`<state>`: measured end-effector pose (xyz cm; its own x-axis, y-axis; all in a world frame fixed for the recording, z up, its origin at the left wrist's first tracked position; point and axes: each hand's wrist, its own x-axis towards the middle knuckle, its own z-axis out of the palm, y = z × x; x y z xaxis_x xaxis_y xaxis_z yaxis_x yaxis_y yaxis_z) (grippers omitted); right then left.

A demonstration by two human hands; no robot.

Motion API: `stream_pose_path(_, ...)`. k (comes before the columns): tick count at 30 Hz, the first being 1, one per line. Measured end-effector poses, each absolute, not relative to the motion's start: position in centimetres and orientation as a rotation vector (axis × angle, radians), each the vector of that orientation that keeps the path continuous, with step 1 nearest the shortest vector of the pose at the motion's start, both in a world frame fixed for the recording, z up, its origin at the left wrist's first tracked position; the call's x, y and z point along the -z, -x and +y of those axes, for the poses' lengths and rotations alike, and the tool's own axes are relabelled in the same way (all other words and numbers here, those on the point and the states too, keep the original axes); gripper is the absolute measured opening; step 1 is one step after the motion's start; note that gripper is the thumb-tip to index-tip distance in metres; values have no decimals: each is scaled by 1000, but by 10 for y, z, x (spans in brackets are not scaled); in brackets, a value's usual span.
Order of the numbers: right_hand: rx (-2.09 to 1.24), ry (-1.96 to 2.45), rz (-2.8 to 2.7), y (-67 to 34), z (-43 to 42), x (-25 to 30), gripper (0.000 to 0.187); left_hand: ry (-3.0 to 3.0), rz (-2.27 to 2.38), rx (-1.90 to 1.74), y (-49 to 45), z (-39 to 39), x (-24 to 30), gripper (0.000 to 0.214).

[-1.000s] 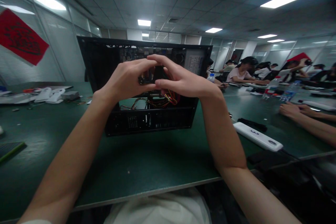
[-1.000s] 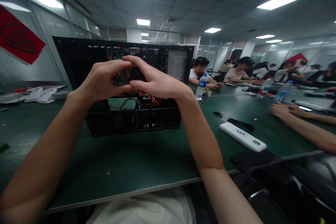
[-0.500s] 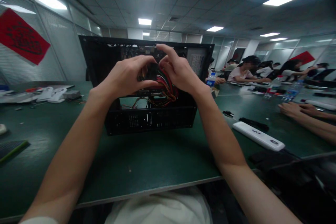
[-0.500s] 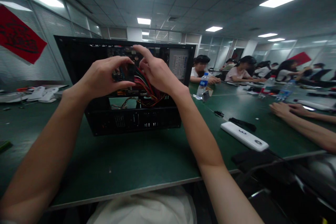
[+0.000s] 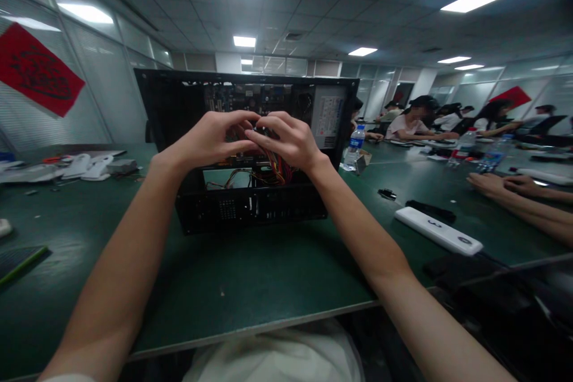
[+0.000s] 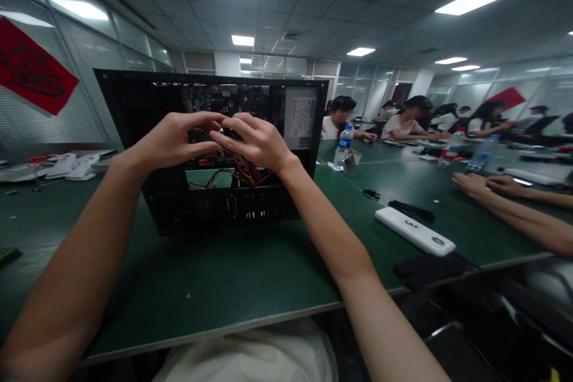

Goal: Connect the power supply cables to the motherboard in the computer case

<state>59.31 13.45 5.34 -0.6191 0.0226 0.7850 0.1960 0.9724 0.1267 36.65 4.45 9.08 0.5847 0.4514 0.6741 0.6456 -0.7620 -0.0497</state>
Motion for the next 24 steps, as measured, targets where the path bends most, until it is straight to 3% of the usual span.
stream_pose_path(10, 656, 551, -2198, -585, 142, -46, 28, 2299, -906, 862, -379, 75, -65, 41)
stream_pose_path(17, 498, 695, -2391, -582, 147, -43, 32, 2225, -1150, 746, -390, 101, -44, 31)
stream_pose_path(24, 454, 927, -2614, -580, 153, -41, 27, 2291, -1363, 576, -402, 116, -29, 35)
